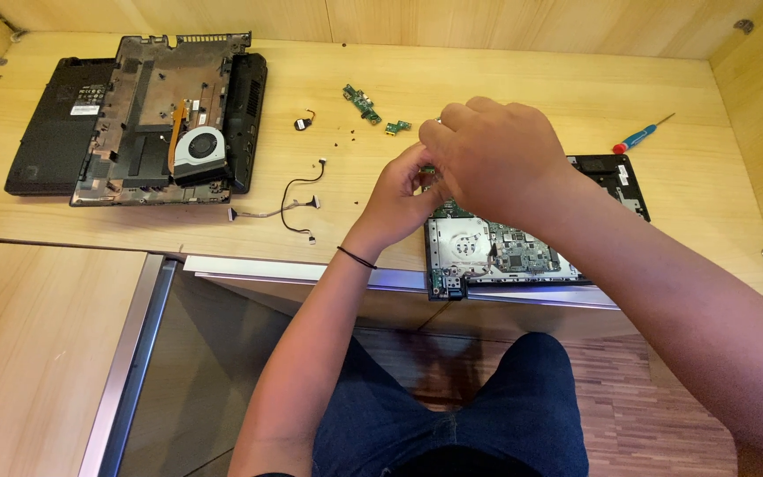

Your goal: The person is disassembling a laptop, removing the cooling fan and unscrewing the motherboard from the internal chassis.

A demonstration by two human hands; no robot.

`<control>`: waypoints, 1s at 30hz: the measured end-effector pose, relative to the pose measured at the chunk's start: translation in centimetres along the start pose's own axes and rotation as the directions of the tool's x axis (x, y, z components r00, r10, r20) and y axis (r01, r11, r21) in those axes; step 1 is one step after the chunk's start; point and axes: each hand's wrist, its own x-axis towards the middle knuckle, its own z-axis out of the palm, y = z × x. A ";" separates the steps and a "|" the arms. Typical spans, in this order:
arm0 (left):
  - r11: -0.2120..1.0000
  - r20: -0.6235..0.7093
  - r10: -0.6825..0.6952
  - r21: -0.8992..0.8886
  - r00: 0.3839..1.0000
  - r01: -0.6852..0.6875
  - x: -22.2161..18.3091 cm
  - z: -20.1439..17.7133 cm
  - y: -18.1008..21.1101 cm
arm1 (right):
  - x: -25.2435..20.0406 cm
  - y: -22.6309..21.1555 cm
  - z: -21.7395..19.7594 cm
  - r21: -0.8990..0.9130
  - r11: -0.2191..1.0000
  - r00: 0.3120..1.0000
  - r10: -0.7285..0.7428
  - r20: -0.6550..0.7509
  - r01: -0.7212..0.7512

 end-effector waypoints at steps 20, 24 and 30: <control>0.998 -0.033 -0.024 -0.058 0.999 0.022 -0.9 0.3 0.8 | -0.7 -0.4 -0.5 0.199 0.980 0.999 -0.009 -0.051 0.019; 0.997 -0.025 -0.008 -0.074 1.000 0.006 -1.0 -0.1 1.1 | -0.7 -0.3 -0.5 0.400 0.910 0.990 -0.062 -0.130 0.110; 0.993 -0.052 0.049 0.107 0.997 -0.043 -0.8 0.6 2.2 | -1.0 0.0 -1.4 0.360 0.903 0.961 0.159 0.224 -0.233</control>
